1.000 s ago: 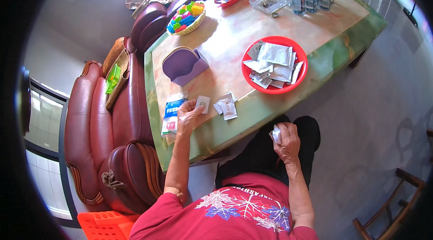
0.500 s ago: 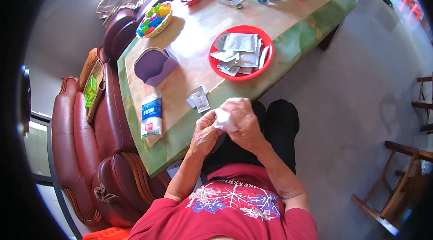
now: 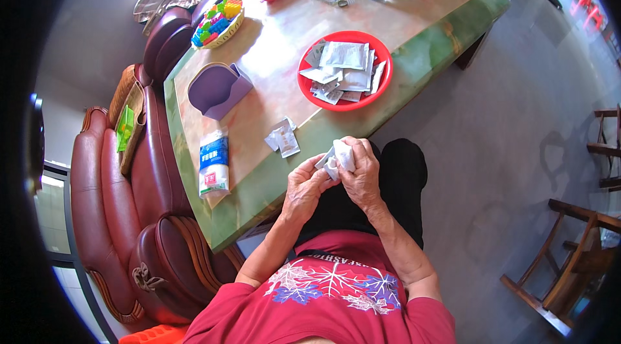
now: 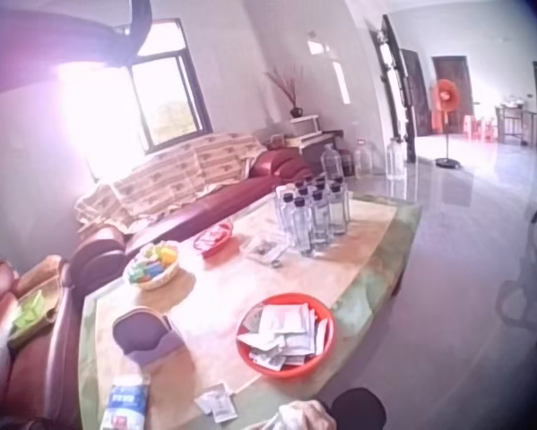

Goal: The person sits at a table and wipes small white packets with a white cloth. They pick up packets from the table, wipe them individually, and place them into a red bowl. The person also wipes a larger blue and white package at the end of the sequence.

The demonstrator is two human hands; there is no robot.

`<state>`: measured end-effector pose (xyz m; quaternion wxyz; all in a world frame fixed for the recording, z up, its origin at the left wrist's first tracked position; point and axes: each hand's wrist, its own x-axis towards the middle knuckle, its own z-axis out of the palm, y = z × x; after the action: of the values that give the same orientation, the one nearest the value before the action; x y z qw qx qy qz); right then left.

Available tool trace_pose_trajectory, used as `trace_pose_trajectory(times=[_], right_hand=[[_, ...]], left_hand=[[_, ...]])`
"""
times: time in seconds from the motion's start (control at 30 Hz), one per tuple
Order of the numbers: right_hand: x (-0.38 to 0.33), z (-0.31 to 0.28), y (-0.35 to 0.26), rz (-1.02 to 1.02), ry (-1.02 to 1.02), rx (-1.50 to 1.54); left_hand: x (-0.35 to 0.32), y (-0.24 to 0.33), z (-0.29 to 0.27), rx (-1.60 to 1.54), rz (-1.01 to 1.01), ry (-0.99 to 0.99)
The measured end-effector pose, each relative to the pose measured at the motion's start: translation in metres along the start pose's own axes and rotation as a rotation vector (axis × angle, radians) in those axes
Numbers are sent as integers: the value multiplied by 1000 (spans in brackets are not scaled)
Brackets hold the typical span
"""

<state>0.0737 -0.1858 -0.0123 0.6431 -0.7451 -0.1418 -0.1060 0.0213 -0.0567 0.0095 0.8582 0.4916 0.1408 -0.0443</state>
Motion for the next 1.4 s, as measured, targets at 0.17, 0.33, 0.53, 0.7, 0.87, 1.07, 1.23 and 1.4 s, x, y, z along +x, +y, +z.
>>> trace_pose_trajectory(times=[0.17,0.33,0.53,0.7,0.87,1.07,1.23,1.4], right_hand=[[-5,5,1,-14,80,-47],[-9,10,-3,-41,112,-49],[-1,-6,-12,-116,170,-58],[2,-3,-22,-377,-289,-254],[6,-13,-13,-327,-331,-171],[6,-27,5,-161,-236,-153],[5,-17,-23,-512,-275,-431],[5,-22,-8,-212,-283,-53]], left_hand=[[-2,0,9,-138,-32,20],[-1,-6,7,-64,31,56],[2,-5,-6,181,122,106],[0,-8,-14,422,248,-82],[-7,5,-11,311,60,-12],[-9,8,-5,262,72,44],[0,4,-11,510,74,9],[-5,16,-7,275,56,-6]])
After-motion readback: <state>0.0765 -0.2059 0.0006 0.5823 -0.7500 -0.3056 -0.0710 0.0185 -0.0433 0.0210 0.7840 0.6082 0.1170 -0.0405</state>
